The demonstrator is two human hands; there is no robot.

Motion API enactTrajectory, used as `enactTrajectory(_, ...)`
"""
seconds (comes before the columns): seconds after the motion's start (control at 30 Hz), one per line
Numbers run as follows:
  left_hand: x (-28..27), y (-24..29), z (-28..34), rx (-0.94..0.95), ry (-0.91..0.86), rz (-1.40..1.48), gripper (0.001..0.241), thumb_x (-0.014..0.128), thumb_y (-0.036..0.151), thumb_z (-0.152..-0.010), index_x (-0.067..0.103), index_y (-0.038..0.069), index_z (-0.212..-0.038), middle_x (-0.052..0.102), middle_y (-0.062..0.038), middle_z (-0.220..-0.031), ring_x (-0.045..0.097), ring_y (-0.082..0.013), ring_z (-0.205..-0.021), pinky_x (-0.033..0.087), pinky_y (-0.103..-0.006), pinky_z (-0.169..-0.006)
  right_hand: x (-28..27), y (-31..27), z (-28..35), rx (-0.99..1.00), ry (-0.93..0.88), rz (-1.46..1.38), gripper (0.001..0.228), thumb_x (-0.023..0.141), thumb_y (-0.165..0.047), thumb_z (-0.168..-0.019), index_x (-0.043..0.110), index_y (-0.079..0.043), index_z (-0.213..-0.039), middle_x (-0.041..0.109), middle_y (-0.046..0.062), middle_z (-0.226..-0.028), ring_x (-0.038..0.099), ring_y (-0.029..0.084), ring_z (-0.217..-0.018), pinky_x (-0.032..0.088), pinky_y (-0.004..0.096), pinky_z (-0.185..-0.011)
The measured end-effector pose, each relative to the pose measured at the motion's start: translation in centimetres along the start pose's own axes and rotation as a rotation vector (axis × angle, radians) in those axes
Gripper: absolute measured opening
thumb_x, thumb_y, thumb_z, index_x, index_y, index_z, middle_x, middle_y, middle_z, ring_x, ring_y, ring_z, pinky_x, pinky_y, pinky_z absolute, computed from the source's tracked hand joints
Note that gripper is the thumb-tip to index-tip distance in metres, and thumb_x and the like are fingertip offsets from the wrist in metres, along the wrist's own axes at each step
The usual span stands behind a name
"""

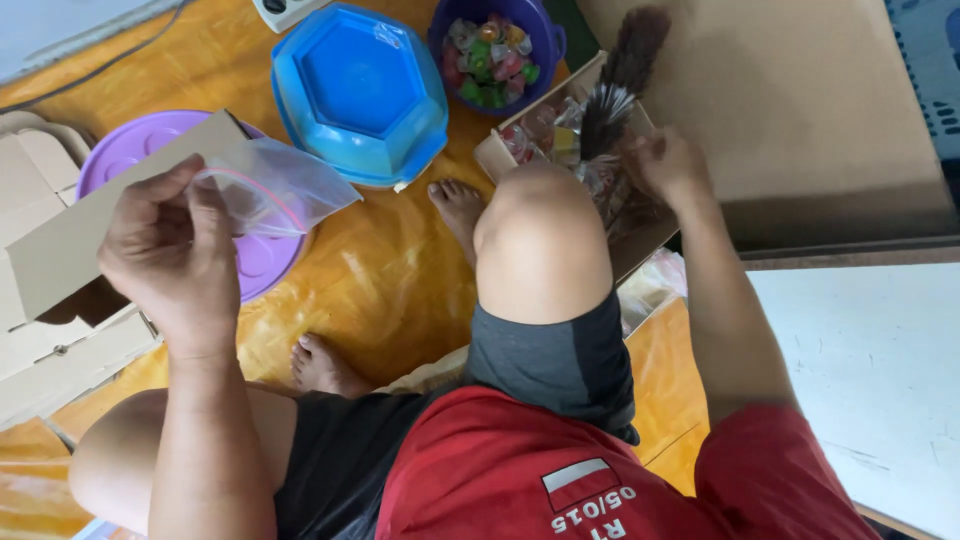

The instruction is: Packing small snacks or cookies into plastic bags using tongs and then placing them into cardboard boxes.

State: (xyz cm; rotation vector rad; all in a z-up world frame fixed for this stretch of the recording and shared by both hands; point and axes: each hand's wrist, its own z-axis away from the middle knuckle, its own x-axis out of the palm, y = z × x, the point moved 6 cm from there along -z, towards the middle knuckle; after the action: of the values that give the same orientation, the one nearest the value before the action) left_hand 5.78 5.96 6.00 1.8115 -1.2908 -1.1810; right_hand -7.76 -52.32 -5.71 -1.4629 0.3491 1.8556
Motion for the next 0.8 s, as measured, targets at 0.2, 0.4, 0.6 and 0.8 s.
enactTrajectory(0.2, -0.1, -0.5, 0.5, -0.105, 0.002, 0.072, 0.009, 0.062, -0.008, -0.116, 0.07, -0.009, -0.121, 0.072, -0.018, -0.096, 0.064, -0.0198, -0.066, 0.053, -0.0296, -0.059, 10.0, 9.7, 2.1, 0.212, -0.127, 0.046, 0.077, 0.045, -0.054, -0.1, 0.038, -0.001, -0.154, 0.047, 0.032, -0.149, 0.048, 0.047, -0.135, 0.044, 0.058, -0.103)
enactTrajectory(0.4, 0.1, -0.6, 1.0, -0.096, -0.005, 0.092, 0.01, 0.06, -0.009, -0.112, 0.066, -0.006, -0.119, 0.069, -0.015, -0.089, 0.065, -0.0182, -0.068, 0.053, -0.0287, -0.068, 15.4, 7.4, 5.3, 0.494, -0.342, -0.404, 0.066, 0.053, -0.063, -0.095, 0.059, -0.003, -0.122, 0.067, 0.019, -0.098, 0.069, 0.032, -0.086, 0.057, 0.044, -0.068)
enactTrajectory(0.6, 0.2, -2.1, 0.3, -0.013, 0.076, 0.27, 0.013, 0.062, -0.015, -0.102, 0.068, -0.015, -0.114, 0.063, -0.02, -0.071, 0.061, -0.0188, -0.056, 0.047, -0.0313, -0.053, 14.2, 10.0, 5.9, 0.395, -0.294, -0.249, 0.07, 0.045, -0.053, -0.097, 0.076, 0.008, -0.104, 0.071, 0.029, -0.094, 0.071, 0.039, -0.079, 0.053, 0.055, -0.063)
enactTrajectory(0.8, -0.8, 0.3, -1.0, -0.102, 0.109, -0.004, 0.009, 0.066, 0.008, -0.104, 0.071, 0.01, -0.11, 0.056, 0.006, -0.068, 0.046, -0.0033, -0.06, 0.044, -0.0228, -0.061, 3.6, 5.9, 9.5, 0.162, -0.305, -0.416, 0.081, 0.046, -0.009, -0.085, 0.034, -0.02, -0.164, 0.054, 0.028, -0.074, 0.04, 0.027, -0.041, 0.033, 0.04, -0.034)
